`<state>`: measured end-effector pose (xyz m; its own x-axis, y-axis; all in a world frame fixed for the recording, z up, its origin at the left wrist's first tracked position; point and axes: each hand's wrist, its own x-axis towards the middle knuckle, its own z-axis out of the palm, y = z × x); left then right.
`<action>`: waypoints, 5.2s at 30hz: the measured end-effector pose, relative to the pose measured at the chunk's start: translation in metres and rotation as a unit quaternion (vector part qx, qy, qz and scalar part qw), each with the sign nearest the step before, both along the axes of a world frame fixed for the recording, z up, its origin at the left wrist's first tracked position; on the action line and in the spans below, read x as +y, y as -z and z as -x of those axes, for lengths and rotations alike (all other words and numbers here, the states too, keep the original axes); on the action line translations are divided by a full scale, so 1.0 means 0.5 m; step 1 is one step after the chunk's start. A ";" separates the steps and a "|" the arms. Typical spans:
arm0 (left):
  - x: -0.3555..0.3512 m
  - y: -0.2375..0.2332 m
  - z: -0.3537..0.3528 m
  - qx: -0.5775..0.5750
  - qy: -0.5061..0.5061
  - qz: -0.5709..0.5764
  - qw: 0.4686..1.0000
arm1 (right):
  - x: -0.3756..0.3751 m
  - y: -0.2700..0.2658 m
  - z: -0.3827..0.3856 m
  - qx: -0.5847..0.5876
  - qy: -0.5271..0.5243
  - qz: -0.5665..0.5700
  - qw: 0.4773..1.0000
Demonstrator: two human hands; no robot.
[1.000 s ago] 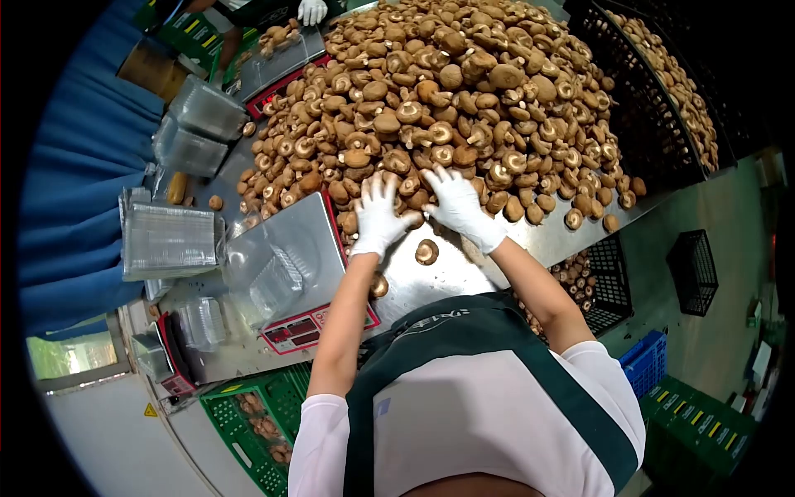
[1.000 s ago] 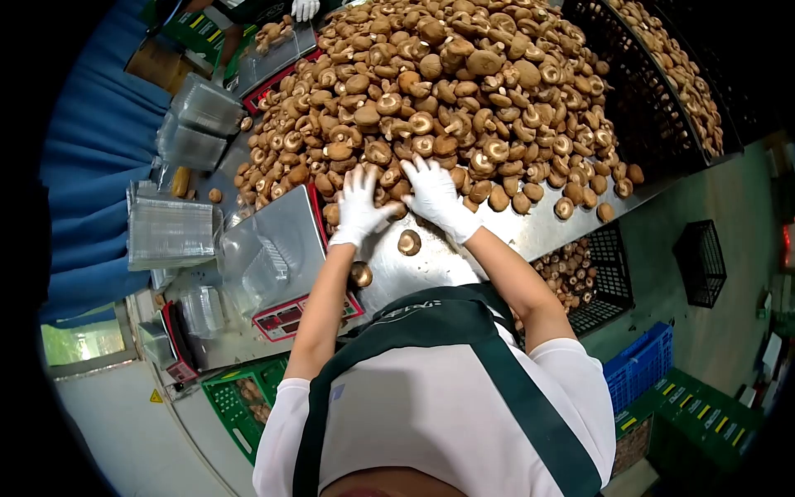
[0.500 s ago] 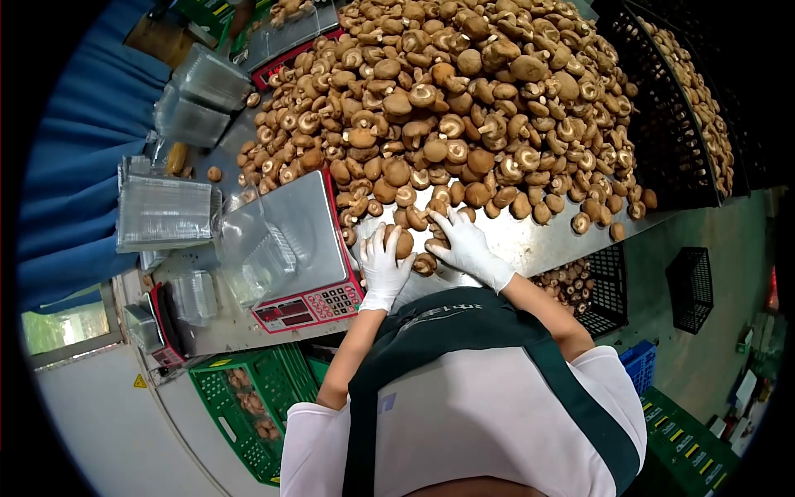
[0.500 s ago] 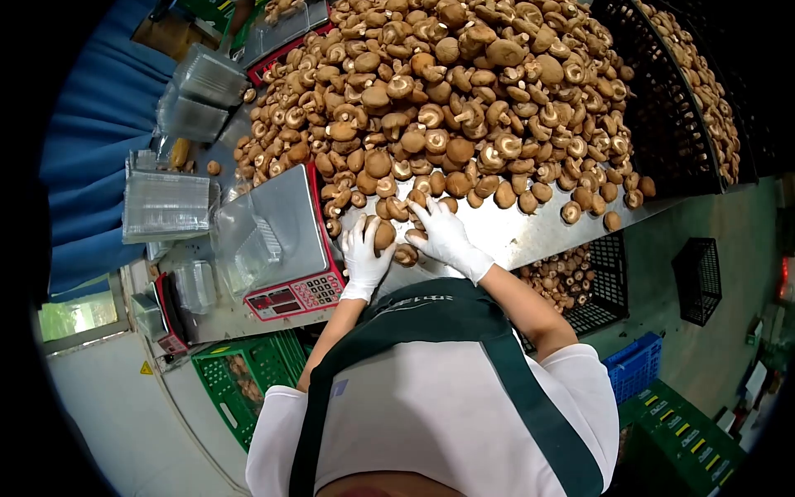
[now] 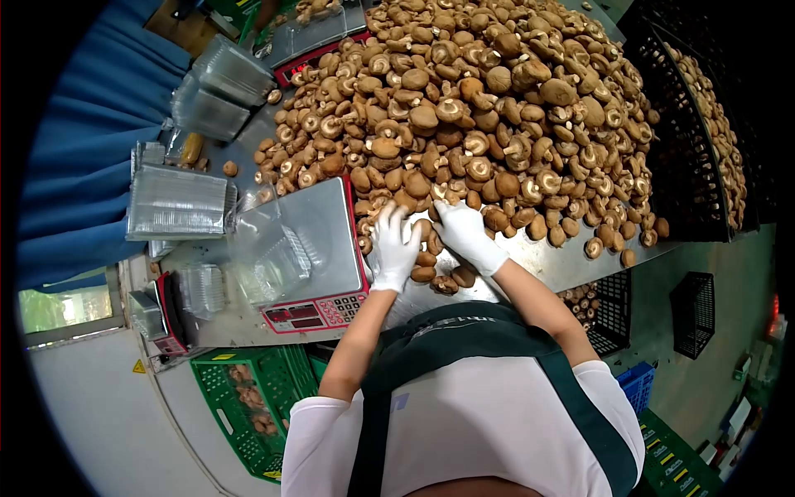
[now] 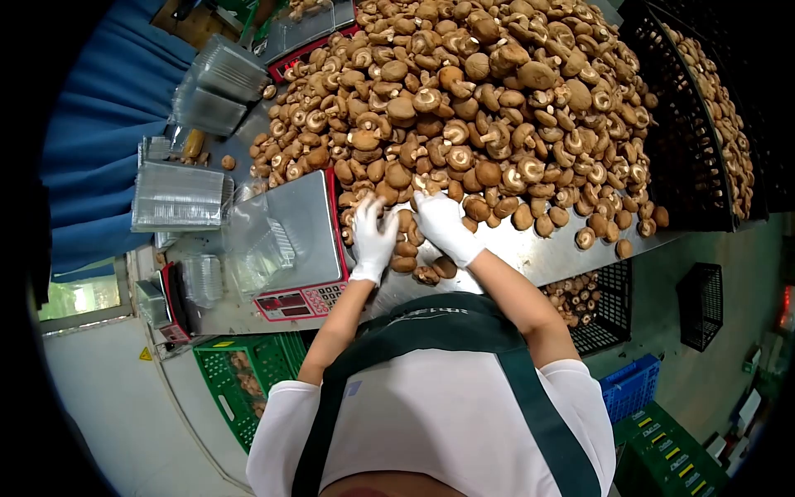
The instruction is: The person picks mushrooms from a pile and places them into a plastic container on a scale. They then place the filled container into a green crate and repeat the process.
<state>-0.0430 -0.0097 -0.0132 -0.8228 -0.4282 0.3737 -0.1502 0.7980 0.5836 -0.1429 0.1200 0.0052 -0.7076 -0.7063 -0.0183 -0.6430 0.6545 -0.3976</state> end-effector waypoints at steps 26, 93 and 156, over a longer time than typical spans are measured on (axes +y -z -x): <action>0.061 -0.056 -0.051 0.006 -0.018 -0.199 0.980 | 0.132 -0.039 0.001 -0.615 0.073 0.334 0.710; 0.028 -0.043 -0.034 -0.380 0.146 -0.124 0.905 | 0.088 -0.007 0.003 -0.220 -0.146 0.135 0.955; -0.243 -0.309 -0.205 -0.137 0.098 -0.172 0.971 | 0.013 0.083 -0.241 0.095 0.051 -0.164 0.981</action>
<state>0.0594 -0.1312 0.1416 -0.9493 -0.3144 -0.0082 -0.2029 0.5922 0.7798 -0.0223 0.1267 -0.0365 -0.7874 -0.6094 -0.0931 -0.6091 0.7923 -0.0349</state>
